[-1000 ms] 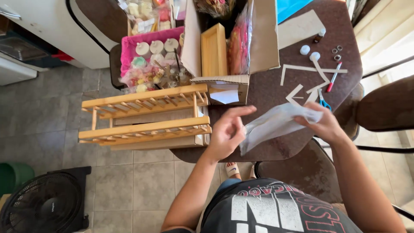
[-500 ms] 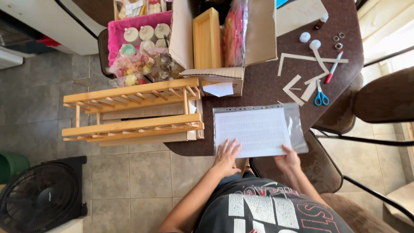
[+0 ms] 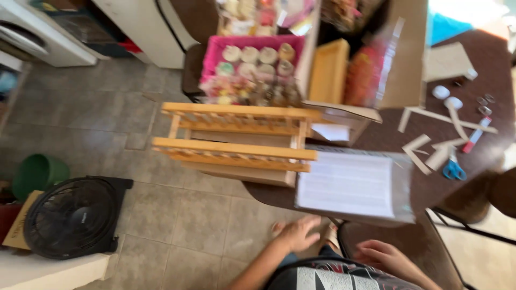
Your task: Organizing craft supplies and documents into plastic sleeves and boxes on a table
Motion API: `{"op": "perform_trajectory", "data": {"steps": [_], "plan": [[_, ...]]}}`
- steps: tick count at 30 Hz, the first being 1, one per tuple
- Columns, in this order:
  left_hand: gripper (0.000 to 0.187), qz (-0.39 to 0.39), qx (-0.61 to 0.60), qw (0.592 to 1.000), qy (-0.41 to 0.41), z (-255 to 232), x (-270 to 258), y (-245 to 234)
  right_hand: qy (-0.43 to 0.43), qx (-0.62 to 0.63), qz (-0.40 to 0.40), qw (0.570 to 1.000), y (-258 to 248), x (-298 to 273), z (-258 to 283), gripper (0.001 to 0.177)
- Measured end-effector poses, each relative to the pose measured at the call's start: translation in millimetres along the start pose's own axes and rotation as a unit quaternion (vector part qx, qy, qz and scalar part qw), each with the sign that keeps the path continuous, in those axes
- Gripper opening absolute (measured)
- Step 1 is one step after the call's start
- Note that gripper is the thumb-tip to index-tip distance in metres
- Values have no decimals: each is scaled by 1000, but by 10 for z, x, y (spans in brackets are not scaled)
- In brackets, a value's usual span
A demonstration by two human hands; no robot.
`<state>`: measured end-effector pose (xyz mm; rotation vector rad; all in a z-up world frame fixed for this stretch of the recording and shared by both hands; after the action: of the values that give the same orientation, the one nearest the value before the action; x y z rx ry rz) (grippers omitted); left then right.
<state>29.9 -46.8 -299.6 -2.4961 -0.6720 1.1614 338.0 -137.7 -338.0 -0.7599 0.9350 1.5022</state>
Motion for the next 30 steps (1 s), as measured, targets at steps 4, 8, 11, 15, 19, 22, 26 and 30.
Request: {"op": "perform_trajectory", "data": {"steps": [4,8,11,15,19,22,26,30], "plan": [[39,-159,-216,959,89,1307,-391,347,-135,-38,-16,990,410,-841,1105,25],[41,-283,-331,899,33,2924,-1037,294,-337,-257,35,905,903,-1493,2260,35],[37,-335,-358,871,-43,4085,-1710,-212,-691,-246,134,667,1405,-1050,2617,26],[37,-437,-267,857,-50,5241,-2339,-1248,-703,-284,90,645,1980,-882,2952,24],[31,-457,-271,847,-19,5381,-2505,-2640,-707,-334,-61,621,2618,-973,3112,22],[31,-425,-280,859,64,5067,-2243,-3593,-665,-360,-141,639,2618,-729,3314,22],[30,-367,-207,884,204,4257,-1651,-4630,-600,-386,-239,659,2121,-144,3776,22],[29,-270,-190,900,284,3719,-1151,-5378,-534,-404,-326,667,2066,147,4276,24]]}}
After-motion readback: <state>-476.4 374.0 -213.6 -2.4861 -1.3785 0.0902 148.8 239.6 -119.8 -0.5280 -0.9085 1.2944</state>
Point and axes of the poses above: each hand's wrist, its own x-axis towards the middle knuckle, its own y-axis out of the palm, z = x × y, the point moved 1 cm from there along x, towards the middle knuckle, and after that the axes turned 7 degrees about -x, right-handed, at the moved point
